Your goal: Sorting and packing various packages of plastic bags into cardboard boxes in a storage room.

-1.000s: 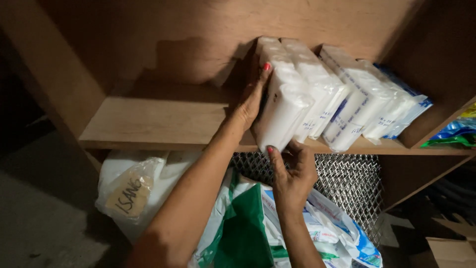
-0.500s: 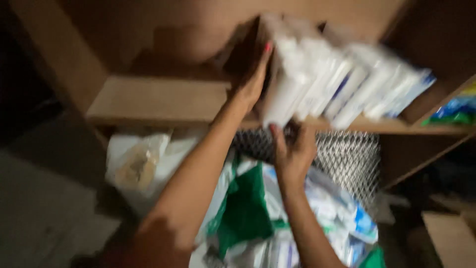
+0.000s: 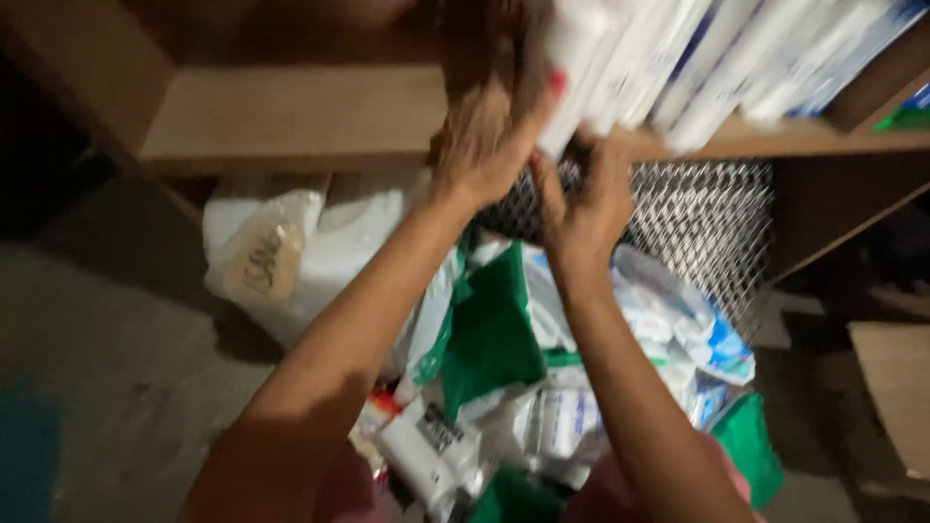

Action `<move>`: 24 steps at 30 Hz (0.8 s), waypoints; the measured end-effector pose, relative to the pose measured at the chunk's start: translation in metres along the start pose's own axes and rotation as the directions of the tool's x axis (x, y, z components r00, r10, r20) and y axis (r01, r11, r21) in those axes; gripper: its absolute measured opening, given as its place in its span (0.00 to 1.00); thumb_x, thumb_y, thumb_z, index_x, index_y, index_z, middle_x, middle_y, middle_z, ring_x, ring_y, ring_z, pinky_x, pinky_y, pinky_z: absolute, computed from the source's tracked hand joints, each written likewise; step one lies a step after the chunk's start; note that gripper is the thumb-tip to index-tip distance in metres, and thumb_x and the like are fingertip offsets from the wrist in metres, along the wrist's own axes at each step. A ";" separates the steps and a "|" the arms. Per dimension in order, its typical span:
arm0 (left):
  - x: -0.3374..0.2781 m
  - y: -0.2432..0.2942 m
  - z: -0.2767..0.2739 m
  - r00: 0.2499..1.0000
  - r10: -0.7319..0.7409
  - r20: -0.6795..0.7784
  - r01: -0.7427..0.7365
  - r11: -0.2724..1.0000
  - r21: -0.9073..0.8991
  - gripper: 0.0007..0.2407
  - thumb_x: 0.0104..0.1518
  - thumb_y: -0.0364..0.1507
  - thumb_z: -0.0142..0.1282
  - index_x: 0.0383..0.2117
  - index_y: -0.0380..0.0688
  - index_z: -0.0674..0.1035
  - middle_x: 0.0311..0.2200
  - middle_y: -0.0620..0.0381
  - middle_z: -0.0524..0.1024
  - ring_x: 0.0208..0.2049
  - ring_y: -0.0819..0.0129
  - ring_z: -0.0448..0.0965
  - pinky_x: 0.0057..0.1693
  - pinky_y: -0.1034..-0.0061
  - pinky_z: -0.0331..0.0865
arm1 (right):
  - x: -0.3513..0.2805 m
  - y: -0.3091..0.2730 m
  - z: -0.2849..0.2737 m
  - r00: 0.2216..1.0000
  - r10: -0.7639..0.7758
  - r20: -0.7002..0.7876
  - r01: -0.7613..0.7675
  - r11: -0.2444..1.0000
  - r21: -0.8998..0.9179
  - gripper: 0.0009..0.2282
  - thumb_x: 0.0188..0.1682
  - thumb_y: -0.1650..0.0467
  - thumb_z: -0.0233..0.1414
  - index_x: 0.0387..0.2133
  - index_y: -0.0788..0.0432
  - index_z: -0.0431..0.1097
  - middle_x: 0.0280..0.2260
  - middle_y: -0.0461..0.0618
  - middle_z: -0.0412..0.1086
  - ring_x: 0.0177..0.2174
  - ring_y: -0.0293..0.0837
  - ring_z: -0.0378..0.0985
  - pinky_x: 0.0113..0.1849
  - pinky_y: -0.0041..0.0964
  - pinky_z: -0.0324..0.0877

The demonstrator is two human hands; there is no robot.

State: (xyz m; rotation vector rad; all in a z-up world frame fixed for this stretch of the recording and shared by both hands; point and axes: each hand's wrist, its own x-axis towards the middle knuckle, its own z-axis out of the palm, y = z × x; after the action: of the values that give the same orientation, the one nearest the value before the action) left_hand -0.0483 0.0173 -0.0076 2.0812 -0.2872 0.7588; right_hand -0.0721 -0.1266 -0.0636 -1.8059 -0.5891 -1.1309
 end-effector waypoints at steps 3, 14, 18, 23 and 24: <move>-0.008 0.016 -0.008 0.995 0.055 0.080 -0.066 0.989 0.132 0.54 0.45 0.64 0.53 0.64 0.20 0.54 0.39 0.26 0.79 0.41 0.37 0.83 0.50 0.54 0.75 | -0.007 0.001 0.000 0.999 -0.034 -0.019 0.034 0.999 -0.017 0.16 0.50 0.77 0.62 0.51 0.66 0.68 0.43 0.58 0.71 0.44 0.52 0.77 0.48 0.40 0.72; 0.003 -0.001 -0.004 0.984 0.052 0.173 -0.077 0.988 0.138 0.50 0.50 0.60 0.57 0.64 0.19 0.58 0.47 0.27 0.76 0.50 0.39 0.79 0.58 0.55 0.71 | -0.004 0.008 -0.006 0.999 0.003 0.047 -0.004 1.000 0.022 0.19 0.48 0.76 0.62 0.52 0.66 0.66 0.45 0.60 0.71 0.45 0.54 0.77 0.50 0.43 0.73; -0.044 -0.012 0.020 0.967 0.256 -0.009 -0.245 0.933 0.265 0.47 0.61 0.53 0.59 0.69 0.21 0.49 0.67 0.22 0.54 0.68 0.30 0.57 0.71 0.51 0.54 | -0.029 0.015 -0.036 0.969 -0.108 0.223 0.113 0.994 -0.011 0.21 0.52 0.77 0.61 0.58 0.67 0.65 0.53 0.64 0.70 0.52 0.58 0.75 0.54 0.44 0.71; -0.106 0.001 0.003 0.945 0.322 0.061 -0.320 0.864 0.388 0.42 0.64 0.45 0.60 0.71 0.26 0.47 0.71 0.27 0.49 0.73 0.32 0.50 0.76 0.47 0.43 | -0.069 0.035 -0.068 0.896 0.156 0.417 -0.206 0.976 0.078 0.18 0.53 0.76 0.59 0.56 0.66 0.68 0.50 0.59 0.74 0.45 0.49 0.79 0.46 0.38 0.73; -0.117 0.004 -0.003 0.935 0.337 0.115 -0.354 0.851 0.389 0.41 0.63 0.43 0.61 0.71 0.29 0.48 0.71 0.29 0.49 0.73 0.32 0.49 0.76 0.47 0.42 | -0.081 0.048 -0.074 0.862 0.228 0.453 -0.312 0.943 0.118 0.16 0.54 0.75 0.58 0.55 0.66 0.69 0.48 0.57 0.75 0.43 0.45 0.80 0.43 0.36 0.74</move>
State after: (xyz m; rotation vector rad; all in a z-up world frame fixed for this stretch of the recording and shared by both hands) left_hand -0.1438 0.0085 -0.0750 2.4748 -0.5835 1.0623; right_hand -0.1079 -0.2095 -0.1429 -1.9105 -0.6471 -0.4599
